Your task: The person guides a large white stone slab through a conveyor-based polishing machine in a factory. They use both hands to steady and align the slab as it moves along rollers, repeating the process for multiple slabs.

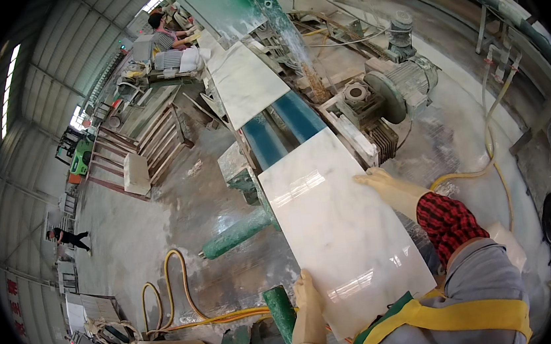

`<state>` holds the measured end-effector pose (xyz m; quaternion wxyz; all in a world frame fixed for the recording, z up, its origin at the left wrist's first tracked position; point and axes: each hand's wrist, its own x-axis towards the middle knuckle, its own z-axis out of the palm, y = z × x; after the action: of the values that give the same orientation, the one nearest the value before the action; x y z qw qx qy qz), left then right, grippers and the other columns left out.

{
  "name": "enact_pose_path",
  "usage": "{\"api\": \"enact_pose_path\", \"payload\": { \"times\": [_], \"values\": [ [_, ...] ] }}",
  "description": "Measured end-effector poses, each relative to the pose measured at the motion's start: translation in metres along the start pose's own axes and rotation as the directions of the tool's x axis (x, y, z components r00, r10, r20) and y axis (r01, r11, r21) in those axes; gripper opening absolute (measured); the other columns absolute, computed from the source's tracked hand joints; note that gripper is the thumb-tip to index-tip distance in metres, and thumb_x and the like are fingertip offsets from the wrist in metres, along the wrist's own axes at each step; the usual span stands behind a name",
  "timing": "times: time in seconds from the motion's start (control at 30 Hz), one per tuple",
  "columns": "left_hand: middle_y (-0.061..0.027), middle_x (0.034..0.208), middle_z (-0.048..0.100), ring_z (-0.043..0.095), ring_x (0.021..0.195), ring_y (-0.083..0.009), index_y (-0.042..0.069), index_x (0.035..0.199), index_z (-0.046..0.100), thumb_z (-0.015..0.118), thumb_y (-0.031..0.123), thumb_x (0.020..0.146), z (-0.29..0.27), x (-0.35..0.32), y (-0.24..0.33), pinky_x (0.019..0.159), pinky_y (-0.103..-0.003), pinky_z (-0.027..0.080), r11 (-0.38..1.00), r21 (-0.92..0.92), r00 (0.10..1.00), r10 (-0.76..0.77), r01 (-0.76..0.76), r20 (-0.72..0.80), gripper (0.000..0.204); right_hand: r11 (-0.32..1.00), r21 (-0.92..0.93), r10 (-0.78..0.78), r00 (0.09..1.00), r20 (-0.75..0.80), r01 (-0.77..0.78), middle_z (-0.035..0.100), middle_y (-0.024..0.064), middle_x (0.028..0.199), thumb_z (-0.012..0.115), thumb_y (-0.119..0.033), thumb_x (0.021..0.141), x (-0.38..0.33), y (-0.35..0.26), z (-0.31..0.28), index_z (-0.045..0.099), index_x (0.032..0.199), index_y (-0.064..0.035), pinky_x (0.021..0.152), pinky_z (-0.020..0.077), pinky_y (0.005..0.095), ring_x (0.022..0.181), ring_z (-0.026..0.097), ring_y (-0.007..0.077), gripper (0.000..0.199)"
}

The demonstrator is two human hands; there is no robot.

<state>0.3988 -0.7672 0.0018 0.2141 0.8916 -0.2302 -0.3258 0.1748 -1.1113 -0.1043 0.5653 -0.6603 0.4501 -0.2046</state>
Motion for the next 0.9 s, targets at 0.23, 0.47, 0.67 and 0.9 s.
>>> {"api": "enact_pose_path", "payload": {
  "times": [0.23, 0.47, 0.67, 0.9],
  "values": [
    [-0.0167, 0.110, 0.078, 0.073, 0.101, -0.0318, 0.003, 0.124, 0.074, 0.040, 0.048, 0.109, -0.031, 0.015, 0.046, 0.093, -0.044, 0.054, 0.965, -0.262, 0.999, 0.023, -0.031, -0.034, 0.058, 0.904, 0.328, 0.203, 0.952, 0.230, -0.272, 0.070, 0.0168, 0.137, 0.058, -0.028, 0.111, -0.168, -0.070, -0.019, 0.059, 0.146, 0.0030, 0.102, 0.0564, 0.0400, 0.122, 0.069, 0.0272, 0.047],
    [-0.0116, 0.116, 0.075, 0.071, 0.105, -0.0201, 0.003, 0.136, 0.067, 0.051, 0.048, 0.110, -0.035, 0.069, 0.025, 0.089, -0.036, 0.057, 0.875, -0.480, 0.964, 0.066, 0.068, 0.256, 0.054, 0.840, 0.185, 0.428, 0.831, 0.356, -0.511, 0.068, 0.0193, 0.140, 0.059, -0.021, 0.109, -0.259, -0.053, 0.000, 0.058, 0.149, -0.0039, 0.105, 0.0559, 0.0411, 0.123, 0.069, 0.0324, 0.043],
    [-0.0078, 0.120, 0.074, 0.071, 0.104, -0.0230, 0.004, 0.145, 0.060, 0.056, 0.051, 0.109, -0.024, 0.054, -0.037, 0.091, -0.041, 0.057, 0.643, -0.746, 0.908, 0.189, 0.173, 0.373, 0.060, 0.846, -0.399, -0.214, 0.910, 0.356, 0.355, 0.067, 0.0251, 0.138, 0.062, -0.011, 0.105, -0.236, 0.010, 0.000, 0.061, 0.148, -0.0111, 0.106, 0.0548, 0.0424, 0.123, 0.068, 0.0413, 0.043],
    [-0.0115, 0.133, 0.069, 0.067, 0.117, -0.0234, 0.002, 0.150, 0.056, 0.060, 0.053, 0.108, -0.026, 0.012, 0.000, 0.099, -0.041, 0.054, 0.530, -0.771, 0.913, -0.016, 0.353, 0.408, 0.066, 0.930, 0.237, 0.223, 0.944, 0.245, -0.281, 0.072, 0.0130, 0.131, 0.076, -0.028, 0.101, -0.188, -0.076, 0.018, 0.064, 0.140, 0.0018, 0.101, 0.0570, 0.0395, 0.117, 0.069, 0.0224, 0.050]
  ]
}}
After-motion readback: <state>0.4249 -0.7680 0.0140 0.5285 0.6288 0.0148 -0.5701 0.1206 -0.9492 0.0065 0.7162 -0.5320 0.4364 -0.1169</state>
